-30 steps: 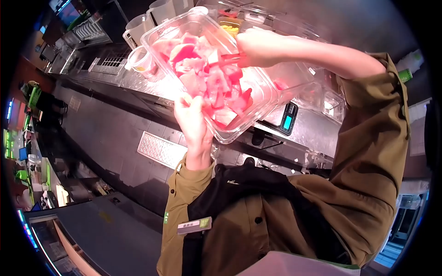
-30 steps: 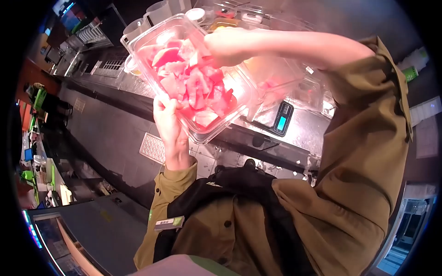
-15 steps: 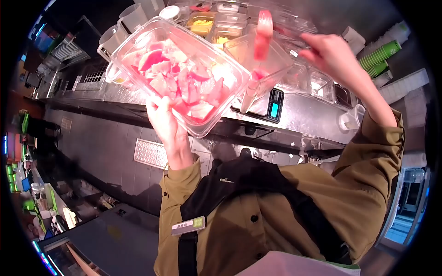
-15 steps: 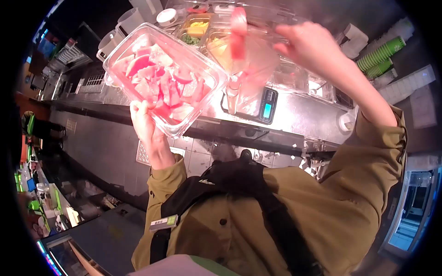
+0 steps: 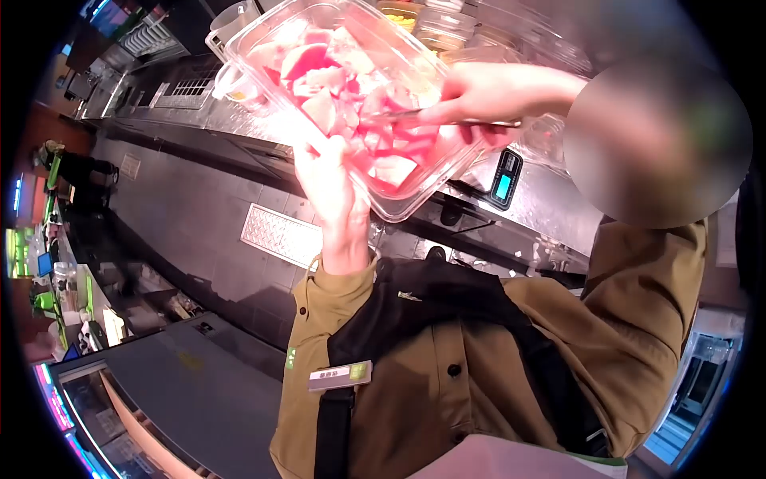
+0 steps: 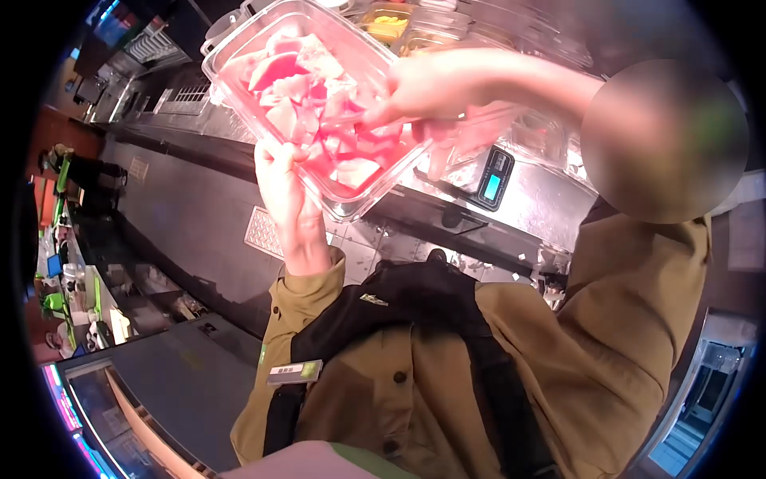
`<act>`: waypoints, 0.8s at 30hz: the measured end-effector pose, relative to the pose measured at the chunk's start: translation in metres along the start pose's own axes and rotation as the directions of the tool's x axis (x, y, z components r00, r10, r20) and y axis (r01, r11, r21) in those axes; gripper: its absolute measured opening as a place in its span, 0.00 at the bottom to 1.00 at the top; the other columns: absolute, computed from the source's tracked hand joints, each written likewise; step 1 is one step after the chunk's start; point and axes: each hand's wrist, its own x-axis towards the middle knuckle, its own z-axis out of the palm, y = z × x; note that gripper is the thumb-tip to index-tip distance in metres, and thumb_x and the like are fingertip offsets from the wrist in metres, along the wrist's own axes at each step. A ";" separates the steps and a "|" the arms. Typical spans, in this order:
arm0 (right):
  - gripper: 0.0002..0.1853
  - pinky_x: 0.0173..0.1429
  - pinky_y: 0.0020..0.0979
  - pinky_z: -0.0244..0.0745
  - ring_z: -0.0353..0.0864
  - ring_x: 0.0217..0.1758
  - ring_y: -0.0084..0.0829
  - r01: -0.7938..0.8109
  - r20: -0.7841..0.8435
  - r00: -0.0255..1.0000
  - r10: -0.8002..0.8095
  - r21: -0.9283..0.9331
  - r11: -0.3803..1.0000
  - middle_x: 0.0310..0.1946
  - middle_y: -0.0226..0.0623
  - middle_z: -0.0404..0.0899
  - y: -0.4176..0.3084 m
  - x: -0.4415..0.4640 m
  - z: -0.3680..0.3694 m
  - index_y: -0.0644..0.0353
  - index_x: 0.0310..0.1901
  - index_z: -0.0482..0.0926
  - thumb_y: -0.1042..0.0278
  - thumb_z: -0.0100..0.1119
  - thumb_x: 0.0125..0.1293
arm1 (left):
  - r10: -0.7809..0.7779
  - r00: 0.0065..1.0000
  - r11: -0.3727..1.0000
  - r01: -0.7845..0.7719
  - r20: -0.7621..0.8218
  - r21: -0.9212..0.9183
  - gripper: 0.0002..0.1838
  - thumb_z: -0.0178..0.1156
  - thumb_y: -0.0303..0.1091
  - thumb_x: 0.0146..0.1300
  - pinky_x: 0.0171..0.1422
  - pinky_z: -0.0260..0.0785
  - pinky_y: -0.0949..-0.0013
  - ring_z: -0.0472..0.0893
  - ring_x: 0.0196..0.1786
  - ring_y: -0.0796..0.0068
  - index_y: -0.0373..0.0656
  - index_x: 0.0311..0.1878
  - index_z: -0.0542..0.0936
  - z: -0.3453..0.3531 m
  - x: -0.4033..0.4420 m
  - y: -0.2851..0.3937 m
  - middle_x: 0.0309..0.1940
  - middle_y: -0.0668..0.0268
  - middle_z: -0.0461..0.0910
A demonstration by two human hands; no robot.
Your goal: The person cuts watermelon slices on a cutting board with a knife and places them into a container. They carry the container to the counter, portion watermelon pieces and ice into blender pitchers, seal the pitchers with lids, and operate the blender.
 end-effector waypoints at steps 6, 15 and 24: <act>0.19 0.17 0.26 0.64 0.69 0.13 0.24 0.136 -0.131 0.978 -0.162 -0.189 0.973 0.12 0.34 0.70 0.010 0.019 0.011 0.68 0.22 0.74 0.56 0.53 0.56 | -0.087 0.996 0.995 0.087 -0.002 0.053 0.11 0.44 0.12 0.40 0.31 0.73 0.72 0.72 0.26 0.73 0.39 0.27 0.63 0.018 -0.001 0.016 0.24 0.65 0.66; 0.14 0.20 0.30 0.62 0.64 0.13 0.27 0.000 -0.413 0.900 -0.142 -0.325 0.946 0.12 0.37 0.69 0.038 -0.093 -0.051 0.66 0.27 0.78 0.62 0.53 0.55 | 0.019 0.999 0.921 -0.027 0.026 0.388 0.05 0.49 0.22 0.46 0.25 0.63 0.78 0.69 0.23 0.78 0.42 0.27 0.65 0.016 0.017 0.008 0.21 0.66 0.67; 0.22 0.46 0.33 0.69 0.75 0.44 0.31 -0.039 0.018 0.998 0.053 -0.449 0.893 0.41 0.47 0.74 0.097 -0.029 -0.055 0.65 0.50 0.68 0.57 0.45 0.61 | 0.243 0.964 0.817 -0.266 0.113 0.512 0.04 0.51 0.22 0.43 0.35 0.64 0.76 0.69 0.29 0.74 0.41 0.24 0.68 0.002 0.019 0.003 0.26 0.66 0.66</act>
